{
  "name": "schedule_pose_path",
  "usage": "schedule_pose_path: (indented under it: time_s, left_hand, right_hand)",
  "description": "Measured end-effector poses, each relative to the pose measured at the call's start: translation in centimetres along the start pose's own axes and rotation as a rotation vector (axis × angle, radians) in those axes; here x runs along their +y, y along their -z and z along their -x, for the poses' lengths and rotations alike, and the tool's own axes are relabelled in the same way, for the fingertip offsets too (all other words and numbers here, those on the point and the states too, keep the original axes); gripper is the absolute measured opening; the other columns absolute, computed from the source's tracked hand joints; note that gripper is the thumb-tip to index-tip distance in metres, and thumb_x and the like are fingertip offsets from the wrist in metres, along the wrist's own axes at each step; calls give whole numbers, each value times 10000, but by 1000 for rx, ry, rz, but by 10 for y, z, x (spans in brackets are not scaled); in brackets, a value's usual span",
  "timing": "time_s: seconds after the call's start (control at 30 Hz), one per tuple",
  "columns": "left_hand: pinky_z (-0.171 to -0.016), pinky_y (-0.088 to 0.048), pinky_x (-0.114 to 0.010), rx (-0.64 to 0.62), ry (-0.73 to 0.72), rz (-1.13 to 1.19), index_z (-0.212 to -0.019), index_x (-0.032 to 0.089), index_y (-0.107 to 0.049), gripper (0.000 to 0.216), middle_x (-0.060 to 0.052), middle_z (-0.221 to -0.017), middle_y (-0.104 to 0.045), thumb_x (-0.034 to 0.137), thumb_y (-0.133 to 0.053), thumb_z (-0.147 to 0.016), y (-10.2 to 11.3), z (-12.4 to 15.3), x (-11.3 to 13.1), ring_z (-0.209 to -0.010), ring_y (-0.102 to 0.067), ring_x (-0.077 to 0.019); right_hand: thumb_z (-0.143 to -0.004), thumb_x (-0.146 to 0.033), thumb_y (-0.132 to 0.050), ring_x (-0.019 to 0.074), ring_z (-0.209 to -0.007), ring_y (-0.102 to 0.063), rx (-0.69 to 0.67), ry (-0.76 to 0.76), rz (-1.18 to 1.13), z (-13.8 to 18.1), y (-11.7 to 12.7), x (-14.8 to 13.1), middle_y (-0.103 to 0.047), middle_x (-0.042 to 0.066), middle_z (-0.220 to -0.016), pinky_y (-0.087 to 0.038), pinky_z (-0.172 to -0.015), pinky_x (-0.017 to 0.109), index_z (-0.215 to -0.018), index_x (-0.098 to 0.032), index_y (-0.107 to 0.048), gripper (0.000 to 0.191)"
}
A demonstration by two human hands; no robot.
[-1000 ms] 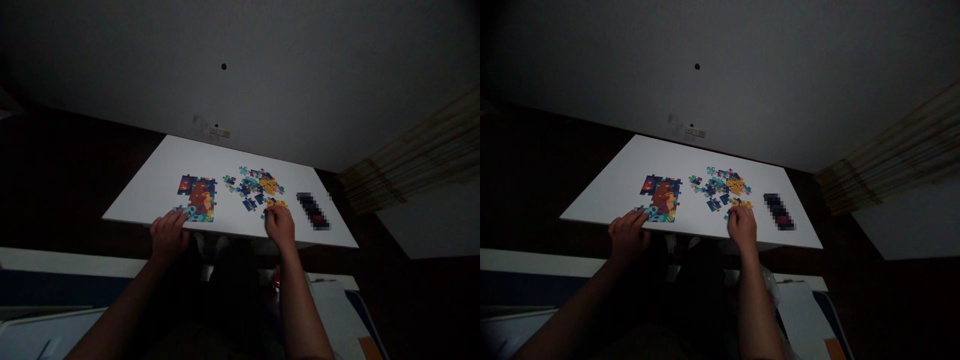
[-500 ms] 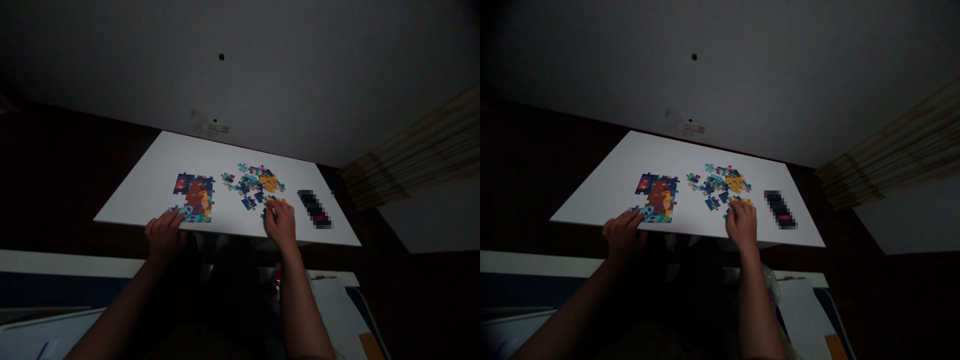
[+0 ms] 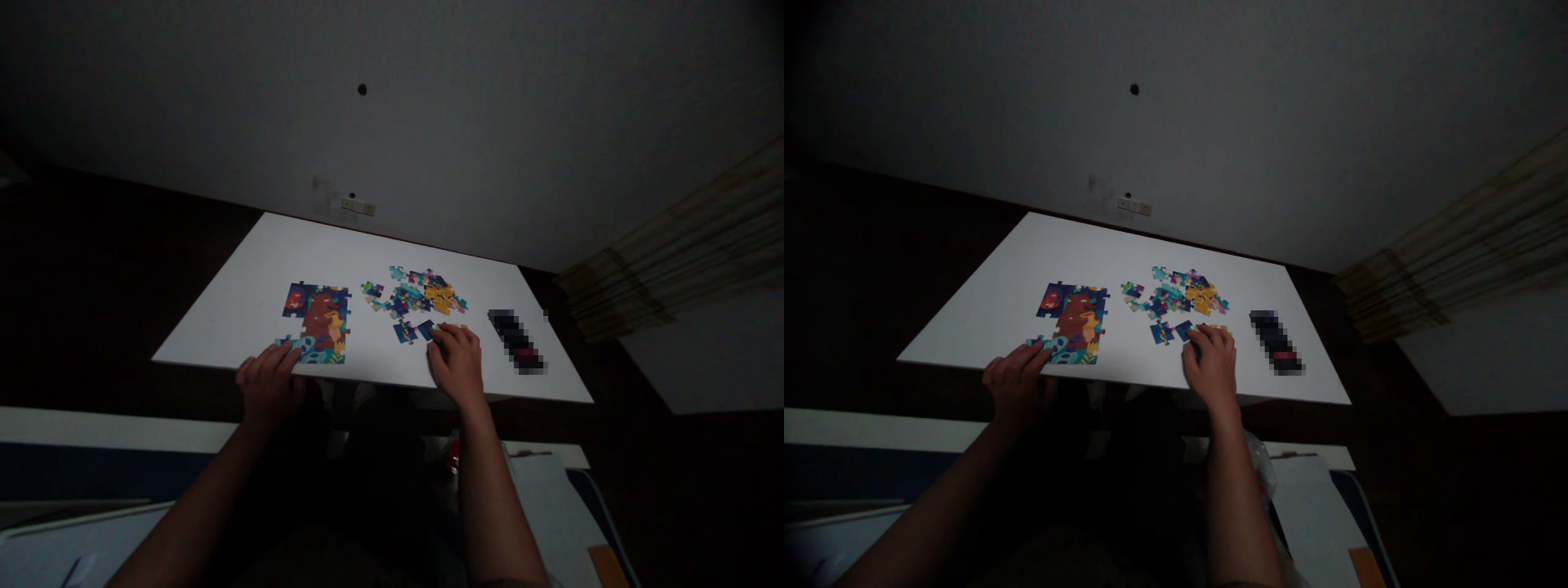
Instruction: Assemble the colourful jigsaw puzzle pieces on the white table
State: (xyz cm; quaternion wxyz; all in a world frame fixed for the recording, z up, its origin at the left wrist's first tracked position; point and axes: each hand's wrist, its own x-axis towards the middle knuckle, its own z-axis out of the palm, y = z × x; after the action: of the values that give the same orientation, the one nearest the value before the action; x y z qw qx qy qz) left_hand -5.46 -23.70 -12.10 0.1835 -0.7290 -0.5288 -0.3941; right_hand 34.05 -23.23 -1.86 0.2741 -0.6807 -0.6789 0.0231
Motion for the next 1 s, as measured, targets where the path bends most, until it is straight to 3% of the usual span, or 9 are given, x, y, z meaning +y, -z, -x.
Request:
schedule_pose_path:
  time_s: [0.17, 0.37, 0.57, 0.77, 1.0]
  left_hand:
    - [-1110, -380, -570, -10, 26, 42, -1418, 295, -689, 552, -110, -1377, -773, 262, -752, -871, -2, 3, -2, -1275, -704, -375]
    - [-1115, -380, -570, 11, 13, 43, -1449, 309, -670, 578, -98, -1378, -775, 257, -752, -879, -2, 2, -1, -1264, -709, -372]
    - [-1105, -401, -571, -7, -18, 9, -1428, 265, -657, 541, -127, -1388, -772, 223, -742, -895, 6, -4, 3, -1258, -724, -372]
    - [-1109, -414, -572, -11, -27, -7, -1546, 330, -565, 679, -103, -1396, -771, 187, -710, -898, 12, -8, 7, -1263, -727, -363]
    - [-1155, -388, -581, -57, 9, 28, -1567, 309, -575, 698, -119, -1431, -754, 174, -686, -891, 15, -7, 9, -1301, -708, -379]
  right_hand:
    - [-1026, -432, -574, 444, -1435, -440, 14, -46, 31, -2, -3, 0, -609, 198, -1525, -388, -1210, 685, -1409, -199, -727, 474]
    - [-1030, -563, -612, 503, -1471, -396, -21, -88, 75, -6, -6, -3, -521, 212, -1583, -401, -1149, 752, -1477, -282, -705, 537]
    - [-1023, -447, -624, 463, -1442, -426, -14, -63, 68, -5, -3, -3, -559, 185, -1532, -430, -1138, 725, -1398, -314, -760, 421]
    - [-981, -325, -566, 440, -1430, -445, 5, -42, 72, -2, -1, -6, -597, 172, -1512, -442, -1139, 686, -1337, -271, -764, 411]
    - [-1001, -341, -536, 423, -1418, -466, 30, -21, 66, 0, 1, -7, -649, 159, -1490, -422, -1167, 655, -1292, -232, -769, 389]
